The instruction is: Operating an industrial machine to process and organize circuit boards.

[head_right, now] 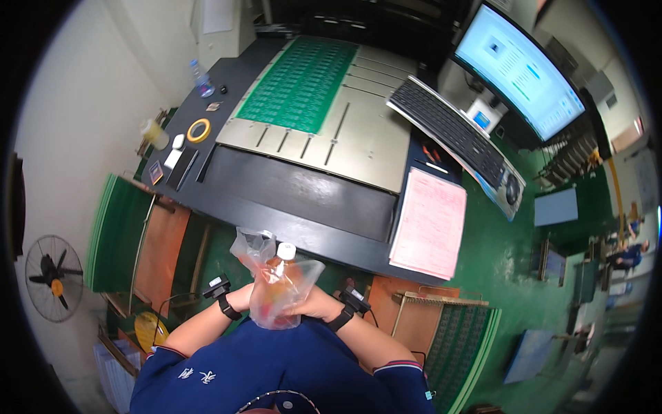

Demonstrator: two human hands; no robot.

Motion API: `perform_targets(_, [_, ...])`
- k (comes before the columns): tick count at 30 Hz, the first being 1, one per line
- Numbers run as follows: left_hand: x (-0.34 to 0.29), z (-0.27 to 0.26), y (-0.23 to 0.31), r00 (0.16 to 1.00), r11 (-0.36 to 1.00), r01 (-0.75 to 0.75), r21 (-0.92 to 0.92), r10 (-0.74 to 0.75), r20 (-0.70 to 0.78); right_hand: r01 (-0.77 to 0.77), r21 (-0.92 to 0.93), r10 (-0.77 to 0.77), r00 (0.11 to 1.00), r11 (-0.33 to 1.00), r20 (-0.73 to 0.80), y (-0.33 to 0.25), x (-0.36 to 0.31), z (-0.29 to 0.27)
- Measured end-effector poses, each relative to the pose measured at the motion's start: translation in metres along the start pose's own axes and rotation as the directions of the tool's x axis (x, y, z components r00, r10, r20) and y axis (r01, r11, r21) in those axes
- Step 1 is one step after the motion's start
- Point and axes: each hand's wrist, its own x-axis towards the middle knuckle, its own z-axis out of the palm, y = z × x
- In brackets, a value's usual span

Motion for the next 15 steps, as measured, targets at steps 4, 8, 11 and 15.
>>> perform_targets(4, [-0.059, -0.015, -0.001, 0.986, 0.982, -0.062, 0.181, 0.088, -0.141, -0.141, 0.082, 0.144, 0.989, 0.987, -0.028, 0.021, 0.017, 0.032])
perform_targets(8, [-0.123, -0.046, 0.111, 0.933, 0.615, 0.356, 0.703, -0.2, -0.298, -0.182, 0.108, 0.183, 0.983, 0.977, 0.001, 0.029, 0.041, 0.052])
perform_targets(11, [-0.152, -0.071, 0.116, 0.768, 0.93, -0.186, 0.318, 0.34, -0.543, -0.215, 0.09, 0.213, 0.977, 0.973, 0.033, 0.03, 0.055, 0.073])
perform_targets(15, [-0.121, -0.059, 0.121, 0.852, 0.889, -0.457, 0.021, 0.444, -0.277, -0.195, -0.028, 0.197, 0.963, 0.98, 0.182, 0.034, 0.067, 0.094])
